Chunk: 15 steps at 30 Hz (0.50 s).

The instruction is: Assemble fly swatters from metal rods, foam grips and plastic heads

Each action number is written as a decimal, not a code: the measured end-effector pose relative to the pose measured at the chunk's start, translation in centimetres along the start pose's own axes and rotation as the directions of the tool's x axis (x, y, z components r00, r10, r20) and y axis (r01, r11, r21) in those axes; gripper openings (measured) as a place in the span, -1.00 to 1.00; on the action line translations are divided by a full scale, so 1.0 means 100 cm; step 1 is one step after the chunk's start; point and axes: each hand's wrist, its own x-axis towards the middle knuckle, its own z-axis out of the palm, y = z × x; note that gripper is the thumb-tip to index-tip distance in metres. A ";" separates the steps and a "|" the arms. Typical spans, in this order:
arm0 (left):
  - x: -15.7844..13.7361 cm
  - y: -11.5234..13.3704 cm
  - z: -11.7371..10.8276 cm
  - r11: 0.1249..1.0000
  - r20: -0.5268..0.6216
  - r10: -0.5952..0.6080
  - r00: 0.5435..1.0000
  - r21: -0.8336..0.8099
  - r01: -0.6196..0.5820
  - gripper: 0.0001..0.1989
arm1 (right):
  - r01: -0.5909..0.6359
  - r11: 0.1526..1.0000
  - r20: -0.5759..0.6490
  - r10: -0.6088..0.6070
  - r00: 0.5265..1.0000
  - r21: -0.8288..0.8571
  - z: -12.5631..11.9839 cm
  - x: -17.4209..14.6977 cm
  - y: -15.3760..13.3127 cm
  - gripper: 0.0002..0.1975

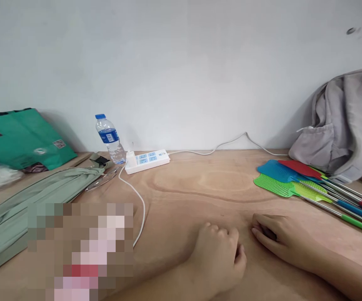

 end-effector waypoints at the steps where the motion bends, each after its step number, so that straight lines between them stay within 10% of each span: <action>1: 0.000 0.000 0.000 1.000 0.006 0.000 1.000 -0.007 0.000 -0.82 | 0.001 1.000 0.011 -0.001 1.000 0.008 0.000 0.000 0.000 -0.75; 10: 0.002 -0.003 0.004 0.998 0.045 0.013 0.999 -0.056 -0.011 -0.79 | 0.201 0.978 0.003 -0.201 0.980 -0.051 -0.012 -0.013 0.018 -0.79; 15: 0.002 -0.003 0.005 0.997 0.077 0.019 0.997 -0.071 -0.014 -0.78 | 0.148 0.951 -0.331 -0.237 0.913 -0.272 -0.023 -0.030 0.084 -0.83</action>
